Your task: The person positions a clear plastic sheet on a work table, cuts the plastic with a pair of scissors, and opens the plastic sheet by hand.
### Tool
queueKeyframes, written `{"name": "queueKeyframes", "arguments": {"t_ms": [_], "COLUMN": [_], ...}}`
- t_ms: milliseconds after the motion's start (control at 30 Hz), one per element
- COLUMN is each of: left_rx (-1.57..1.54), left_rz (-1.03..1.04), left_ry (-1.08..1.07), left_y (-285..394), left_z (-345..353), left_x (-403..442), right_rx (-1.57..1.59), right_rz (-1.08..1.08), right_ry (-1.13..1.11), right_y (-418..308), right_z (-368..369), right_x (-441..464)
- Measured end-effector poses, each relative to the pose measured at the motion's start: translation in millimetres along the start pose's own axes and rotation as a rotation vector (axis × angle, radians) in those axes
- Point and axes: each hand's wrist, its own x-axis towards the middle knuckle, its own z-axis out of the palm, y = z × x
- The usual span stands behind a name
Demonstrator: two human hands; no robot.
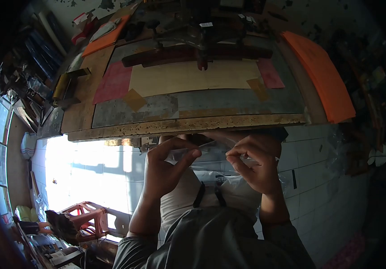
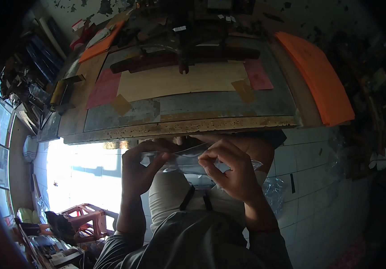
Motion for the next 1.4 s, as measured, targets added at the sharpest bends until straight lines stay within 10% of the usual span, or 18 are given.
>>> {"name": "queueKeyframes", "arguments": {"t_ms": [1233, 1400], "left_rx": [-0.256, 0.493], "left_rz": [-0.034, 0.340], "left_ry": [0.397, 0.782], "left_y": [-49.0, -21.8], "left_z": [-69.0, -38.0], "left_x": [-10.6, 2.5], "right_rx": [0.523, 0.475], "right_rz": [0.175, 0.144], "right_ry": [0.340, 0.387], "right_y": [9.3, 7.4], "right_z": [-12.3, -7.8], "right_x": [-15.3, -17.1]}}
